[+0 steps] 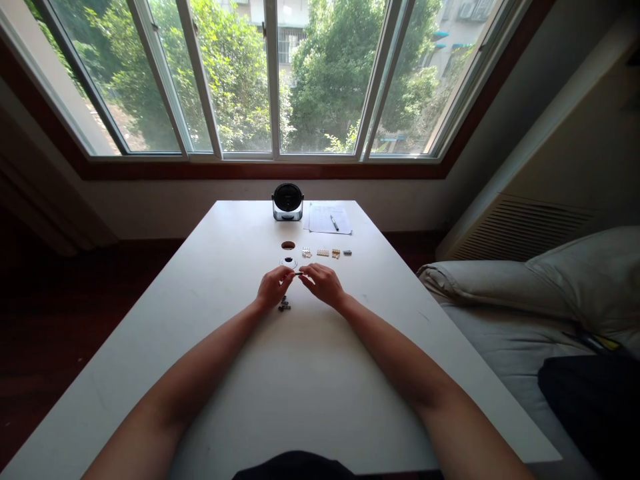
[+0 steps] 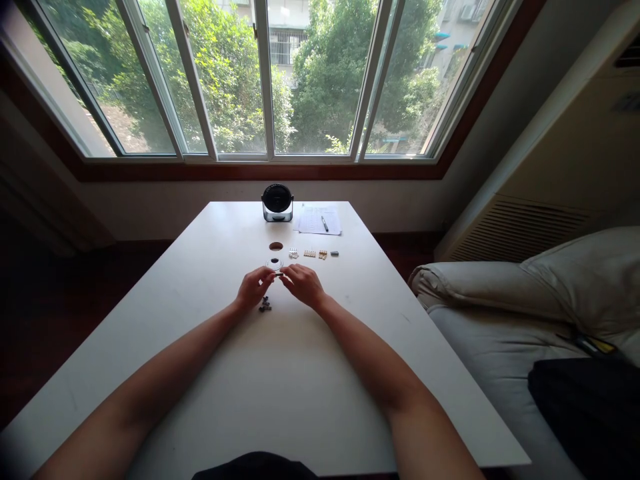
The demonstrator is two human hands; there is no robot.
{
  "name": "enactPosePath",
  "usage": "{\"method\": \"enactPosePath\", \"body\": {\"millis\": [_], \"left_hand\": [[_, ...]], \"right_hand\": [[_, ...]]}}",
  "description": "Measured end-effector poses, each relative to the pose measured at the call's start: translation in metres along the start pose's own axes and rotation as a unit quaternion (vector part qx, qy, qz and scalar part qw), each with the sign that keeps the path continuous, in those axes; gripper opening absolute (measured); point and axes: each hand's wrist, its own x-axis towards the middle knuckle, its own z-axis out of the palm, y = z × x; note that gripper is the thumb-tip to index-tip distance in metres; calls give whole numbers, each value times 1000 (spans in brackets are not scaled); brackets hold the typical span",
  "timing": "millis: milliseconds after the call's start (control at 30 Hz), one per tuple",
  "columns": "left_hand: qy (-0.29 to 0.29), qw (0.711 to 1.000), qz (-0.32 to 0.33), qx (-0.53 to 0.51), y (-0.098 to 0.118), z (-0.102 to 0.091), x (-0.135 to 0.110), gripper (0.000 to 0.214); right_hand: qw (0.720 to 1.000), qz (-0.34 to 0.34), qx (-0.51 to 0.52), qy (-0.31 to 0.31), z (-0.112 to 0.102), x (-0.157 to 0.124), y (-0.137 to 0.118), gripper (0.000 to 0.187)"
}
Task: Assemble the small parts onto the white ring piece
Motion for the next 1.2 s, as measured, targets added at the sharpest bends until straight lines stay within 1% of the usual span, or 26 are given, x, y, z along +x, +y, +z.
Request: {"method": "enactPosePath", "body": {"millis": [100,200,333,500,900,1200], "left_hand": [[-2,1000,-17,-13,0,0,0,24],[-2,999,-27,-29,1,2,1,21],[4,999,-25,-44,0,4,1,17],[2,999,-15,-32,-2,5,1,13],[-6,1000,-21,-20,-2,5,0,15],[-3,1000,-13,-22,2,2,0,18]], "right_hand": [[1000,-12,-8,-11,-2,0,-1,18],[1000,-8,-12,-17,-3,1,-1,18],[1000,-1,-12,-18,-3,1,-1,19],[1000,2,-12,-19,-1,0,0,22],[1000,-1,-20,-14,0,-1,2,20],[999,6,-28,-24,0,-1,2,27]]}}
